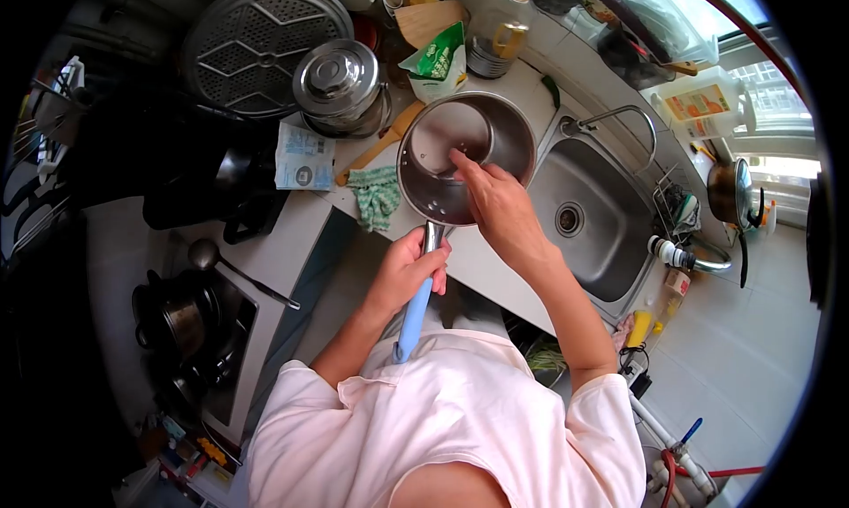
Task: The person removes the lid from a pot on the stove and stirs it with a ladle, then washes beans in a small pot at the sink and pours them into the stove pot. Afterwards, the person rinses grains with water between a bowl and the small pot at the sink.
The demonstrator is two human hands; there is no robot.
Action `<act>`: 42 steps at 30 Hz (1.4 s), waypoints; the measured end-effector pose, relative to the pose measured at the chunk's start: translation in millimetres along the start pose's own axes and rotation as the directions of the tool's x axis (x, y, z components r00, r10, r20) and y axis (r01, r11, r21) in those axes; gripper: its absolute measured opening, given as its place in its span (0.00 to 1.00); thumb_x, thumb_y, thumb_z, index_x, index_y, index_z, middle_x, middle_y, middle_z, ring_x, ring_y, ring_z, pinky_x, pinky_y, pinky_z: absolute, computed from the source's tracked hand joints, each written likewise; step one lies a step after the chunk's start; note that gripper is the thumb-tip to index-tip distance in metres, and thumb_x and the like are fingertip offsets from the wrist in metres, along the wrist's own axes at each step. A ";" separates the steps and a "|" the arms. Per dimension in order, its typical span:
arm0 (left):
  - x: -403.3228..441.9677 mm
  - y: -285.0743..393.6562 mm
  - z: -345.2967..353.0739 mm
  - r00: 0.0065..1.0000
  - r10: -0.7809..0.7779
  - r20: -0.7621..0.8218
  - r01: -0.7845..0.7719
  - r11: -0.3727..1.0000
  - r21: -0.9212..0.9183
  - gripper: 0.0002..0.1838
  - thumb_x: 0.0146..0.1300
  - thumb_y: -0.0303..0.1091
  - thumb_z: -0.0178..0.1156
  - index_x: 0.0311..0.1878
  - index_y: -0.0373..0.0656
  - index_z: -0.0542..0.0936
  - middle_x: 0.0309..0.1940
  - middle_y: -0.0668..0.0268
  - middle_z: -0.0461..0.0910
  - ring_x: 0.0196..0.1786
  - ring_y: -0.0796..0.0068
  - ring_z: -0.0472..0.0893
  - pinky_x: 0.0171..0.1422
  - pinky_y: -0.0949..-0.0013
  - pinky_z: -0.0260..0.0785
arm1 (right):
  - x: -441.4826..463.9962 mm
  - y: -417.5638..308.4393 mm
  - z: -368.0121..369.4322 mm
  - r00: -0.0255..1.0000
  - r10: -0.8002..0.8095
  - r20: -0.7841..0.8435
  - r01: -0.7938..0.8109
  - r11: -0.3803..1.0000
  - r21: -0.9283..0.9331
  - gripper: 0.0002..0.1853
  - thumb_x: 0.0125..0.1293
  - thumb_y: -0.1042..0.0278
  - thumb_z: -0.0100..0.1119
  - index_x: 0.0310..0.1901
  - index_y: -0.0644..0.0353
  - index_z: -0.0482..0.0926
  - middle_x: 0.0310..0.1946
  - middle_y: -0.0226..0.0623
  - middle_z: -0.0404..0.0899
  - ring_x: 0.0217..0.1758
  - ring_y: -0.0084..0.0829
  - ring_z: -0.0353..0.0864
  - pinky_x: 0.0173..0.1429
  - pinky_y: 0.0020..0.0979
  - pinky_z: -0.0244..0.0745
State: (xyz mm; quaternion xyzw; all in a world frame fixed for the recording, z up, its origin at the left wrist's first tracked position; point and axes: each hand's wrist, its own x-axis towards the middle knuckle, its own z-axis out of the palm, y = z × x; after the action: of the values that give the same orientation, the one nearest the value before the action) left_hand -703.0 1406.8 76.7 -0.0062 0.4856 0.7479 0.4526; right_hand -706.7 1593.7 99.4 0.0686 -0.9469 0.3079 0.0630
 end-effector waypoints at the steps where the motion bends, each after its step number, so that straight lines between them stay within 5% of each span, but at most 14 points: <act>1: 3.7 -0.9 4.4 1.000 -0.005 0.010 0.005 1.000 0.001 0.03 0.64 0.26 0.50 0.37 0.37 0.69 0.18 0.68 0.70 0.17 0.80 0.72 0.24 0.75 0.69 | -2.0 3.9 -1.2 1.000 0.017 0.008 -0.017 0.999 -0.027 0.27 0.53 0.81 0.51 0.58 0.66 0.65 0.33 0.45 0.77 0.41 0.43 0.74 0.46 0.38 0.70; 19: 48.5 -12.3 61.7 0.986 -0.077 0.148 0.063 0.993 0.096 0.03 0.64 0.26 0.51 0.36 0.36 0.68 0.17 0.68 0.70 0.17 0.80 0.72 0.22 0.75 0.68 | -31.0 46.8 -45.8 0.985 0.170 0.037 -0.167 0.984 -0.060 0.24 0.58 0.81 0.48 0.59 0.62 0.64 0.42 0.42 0.79 0.46 0.43 0.74 0.50 0.38 0.71; 22: 53.2 -14.6 67.6 0.985 -0.094 0.144 0.078 0.991 0.110 0.03 0.64 0.26 0.51 0.37 0.37 0.69 0.16 0.68 0.70 0.16 0.80 0.71 0.22 0.76 0.68 | -34.9 57.4 -45.9 0.980 0.195 0.038 -0.195 0.981 -0.001 0.25 0.58 0.81 0.49 0.59 0.60 0.65 0.39 0.40 0.78 0.44 0.42 0.74 0.50 0.36 0.71; 28: 61.6 -19.9 76.9 0.983 -0.124 0.134 0.111 0.989 0.098 0.04 0.64 0.27 0.51 0.37 0.37 0.69 0.17 0.68 0.70 0.17 0.80 0.72 0.23 0.76 0.68 | -45.5 64.8 -62.1 0.954 0.265 0.140 -0.298 0.792 0.534 0.29 0.53 0.87 0.54 0.59 0.58 0.67 0.37 0.37 0.74 0.42 0.31 0.76 0.51 0.30 0.73; 42: 69.4 -31.0 104.3 0.971 -0.151 0.183 0.121 0.979 0.164 0.04 0.64 0.27 0.52 0.38 0.37 0.69 0.18 0.68 0.70 0.17 0.80 0.72 0.22 0.77 0.66 | -61.2 93.5 -79.7 0.929 0.308 0.207 -0.369 0.708 0.602 0.20 0.54 0.83 0.55 0.51 0.64 0.74 0.28 0.35 0.73 0.30 0.24 0.72 0.38 0.25 0.71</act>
State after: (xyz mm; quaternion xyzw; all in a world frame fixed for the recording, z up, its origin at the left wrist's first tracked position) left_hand -677.9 1533.4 78.3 0.0682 0.4930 0.6728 0.5473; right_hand -656.2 1721.3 99.8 -0.0752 -0.7861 0.6101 -0.0646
